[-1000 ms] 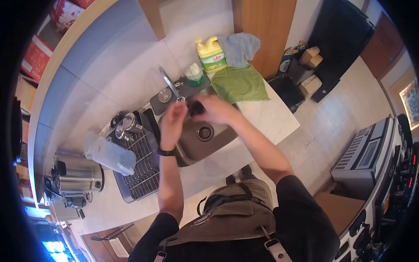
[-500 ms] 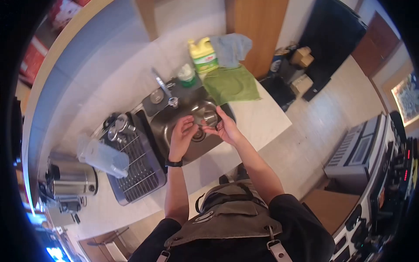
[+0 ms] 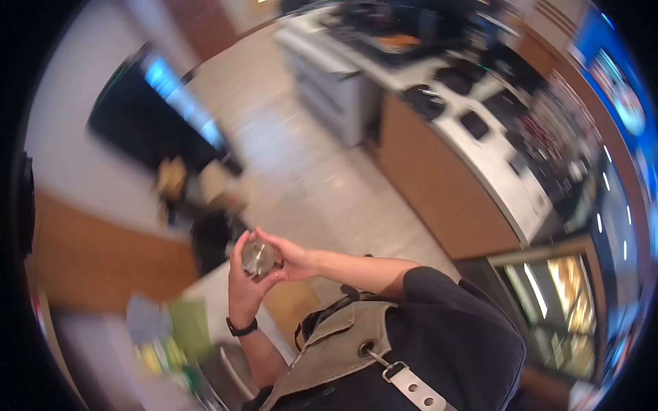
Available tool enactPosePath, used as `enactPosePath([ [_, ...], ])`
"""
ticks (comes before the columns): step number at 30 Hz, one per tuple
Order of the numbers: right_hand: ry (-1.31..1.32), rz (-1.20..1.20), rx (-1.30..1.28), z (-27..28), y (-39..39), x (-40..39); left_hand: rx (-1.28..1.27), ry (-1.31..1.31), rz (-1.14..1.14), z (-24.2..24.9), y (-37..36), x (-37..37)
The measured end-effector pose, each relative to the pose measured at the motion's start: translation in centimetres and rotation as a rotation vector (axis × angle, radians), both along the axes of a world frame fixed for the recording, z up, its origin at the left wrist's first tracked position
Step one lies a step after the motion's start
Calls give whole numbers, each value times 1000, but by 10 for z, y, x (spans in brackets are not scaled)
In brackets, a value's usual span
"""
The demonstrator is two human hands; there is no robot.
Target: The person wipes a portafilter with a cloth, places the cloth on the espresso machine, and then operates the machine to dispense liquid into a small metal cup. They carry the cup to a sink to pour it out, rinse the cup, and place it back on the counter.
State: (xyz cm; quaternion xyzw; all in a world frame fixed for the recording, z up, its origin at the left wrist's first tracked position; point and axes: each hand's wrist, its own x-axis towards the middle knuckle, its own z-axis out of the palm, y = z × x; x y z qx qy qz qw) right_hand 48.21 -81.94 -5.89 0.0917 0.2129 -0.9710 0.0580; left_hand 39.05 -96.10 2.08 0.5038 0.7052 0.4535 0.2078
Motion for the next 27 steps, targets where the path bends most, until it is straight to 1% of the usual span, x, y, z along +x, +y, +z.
enactPosePath([
  [3, -56, -285, -6, 25, 83, 73, -54, -107, -276, -2, 121, 24],
  [4, -22, -381, 30, 26, 105, 96, -111, -264, -351, -5, 155, 35],
  [7, -29, -676, 242, -9, 167, 167, -86, 5, -659, 0, 258, 87],
  [8, -21, -716, 247, -9, 181, 200, -53, 45, -738, -1, 287, 105],
  [9, -97, -813, 326, -4, 179, 224, -55, 46, -828, 2, 305, 118],
  [11, -262, -996, 484, -8, 185, 275, -47, 54, -1003, -10, 355, 152],
  [13, -349, -1129, 485, -1, 178, 312, -56, 55, -1145, -15, 391, 185],
  [15, -455, -1275, 483, -2, 167, 332, -79, 51, -1310, -17, 418, 226],
  [16, -520, -1361, 483, -8, 154, 326, -93, 8, -1392, -23, 425, 236],
  [18, -627, -1511, 453, -3, 147, 332, -45, 4, -1536, -29, 444, 268],
  [19, -654, -1549, 435, -3, 151, 341, -13, 8, -1596, -29, 455, 288],
  [20, -670, -1576, 416, -6, 153, 341, -93, 7, -1638, -24, 461, 297],
  [21, -674, -1594, 398, -6, 158, 340, -113, -22, -1693, -24, 471, 305],
  [24, -740, -1756, 386, -1, 181, 340, -189, -83, -1823, -29, 510, 320],
  [27, -777, -1848, 387, 2, 212, 343, -200, -22, -1937, -22, 554, 339],
])
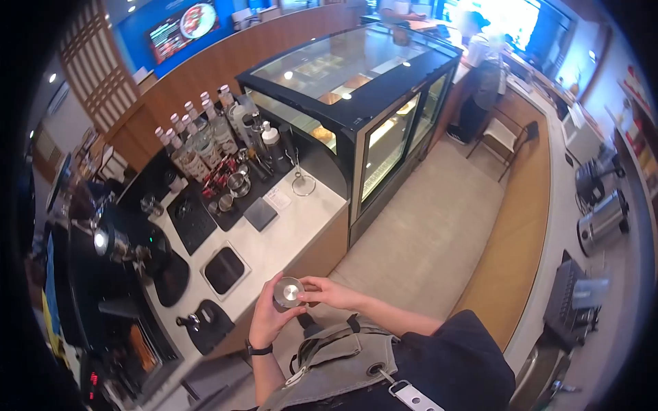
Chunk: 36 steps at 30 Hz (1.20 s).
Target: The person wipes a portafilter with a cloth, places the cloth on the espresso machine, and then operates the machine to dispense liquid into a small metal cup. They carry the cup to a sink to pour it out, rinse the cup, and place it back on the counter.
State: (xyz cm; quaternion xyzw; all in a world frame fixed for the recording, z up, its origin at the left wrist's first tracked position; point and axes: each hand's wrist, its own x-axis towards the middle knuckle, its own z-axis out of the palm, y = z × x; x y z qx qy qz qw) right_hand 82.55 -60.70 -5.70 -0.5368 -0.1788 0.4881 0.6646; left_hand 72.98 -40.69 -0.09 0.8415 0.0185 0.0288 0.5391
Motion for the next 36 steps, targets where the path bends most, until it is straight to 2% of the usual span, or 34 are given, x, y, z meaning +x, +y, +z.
enactPosePath([
  [4, -28, -118, 24, 6, 53, 1, 129, -37, -190, 7, 63, 30],
  [9, -17, -325, 4, -2, 99, 4, 125, -65, -298, 12, 132, 77],
  [14, -10, -533, -91, -10, 93, 15, -10, -178, -122, 25, 221, 154],
  [16, -7, -572, -148, -12, 85, 19, 229, -387, -69, 32, 260, 203],
  [18, -17, -606, -184, -6, 80, 26, 248, -344, 16, 29, 292, 249],
  [21, -61, -602, -235, -8, 78, 31, 321, -67, 111, 5, 334, 317],
  [25, -86, -646, -269, -15, 71, 43, 544, 196, 132, -31, 344, 368],
  [27, -92, -670, -289, -11, 68, 49, 632, 300, 144, -43, 343, 381],
  [30, -86, -701, -312, -13, 55, 58, 639, 279, 108, -63, 356, 381],
  [31, -80, -710, -319, -15, 51, 59, 627, 411, 72, -67, 361, 384],
  [34, -75, -713, -335, -20, 40, 68, 773, 555, 85, -86, 362, 387],
  [36, -87, -694, -346, -26, 34, 75, 783, 522, 137, -90, 355, 382],
])
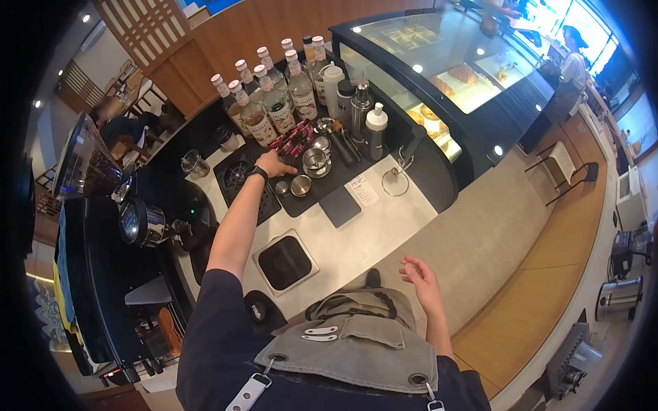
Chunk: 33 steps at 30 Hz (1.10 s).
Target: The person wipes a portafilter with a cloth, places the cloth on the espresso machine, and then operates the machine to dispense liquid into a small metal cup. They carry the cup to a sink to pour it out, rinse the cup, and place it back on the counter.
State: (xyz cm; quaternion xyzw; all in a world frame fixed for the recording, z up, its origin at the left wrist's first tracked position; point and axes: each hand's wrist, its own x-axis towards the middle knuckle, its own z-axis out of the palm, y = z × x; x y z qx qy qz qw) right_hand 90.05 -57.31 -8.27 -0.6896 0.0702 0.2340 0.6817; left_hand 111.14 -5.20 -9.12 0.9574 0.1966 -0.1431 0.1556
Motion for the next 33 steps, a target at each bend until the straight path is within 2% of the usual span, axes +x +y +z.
enactPosePath([
  [2, -5, 19, -9, -3, -2, 6, 29, -47, 23, -5, -5, -3],
  [6, -13, 48, -11, -5, -5, 18, 40, 28, -15, 9, -19, -7],
  [7, -15, 56, -8, -6, -5, 21, 21, 114, -30, 14, -22, -7],
  [10, -12, 93, 0, -10, -7, 29, 29, 34, 31, -17, -15, -4],
  [14, -9, 121, 17, -11, -9, 39, 3, 55, 38, -10, -21, -9],
  [17, -4, 151, 27, -16, -8, 50, -9, -95, 89, -6, -13, -23],
  [19, 6, 213, 21, -18, -3, 62, -84, -188, 108, 81, -38, -66],
  [20, 3, 248, 57, -23, 1, 68, 33, -228, 139, 99, -36, -86],
  [23, 34, 439, 131, -25, 33, 83, 156, -650, 192, 192, -45, -191],
  [25, 45, 581, 175, -22, 70, 92, 148, -704, 246, 269, -57, -268],
  [26, 36, 653, 201, -18, 88, 93, 232, -747, 300, 305, -69, -307],
  [28, 8, 763, 260, -8, 121, 89, 254, -836, 473, 357, -79, -381],
  [30, -31, 839, 322, 8, 157, 78, 404, -878, 573, 400, -71, -451],
  [32, -80, 880, 363, 20, 185, 61, 602, -834, 672, 431, -38, -515],
  [33, -106, 892, 379, 24, 195, 52, 610, -830, 732, 443, -12, -545],
])
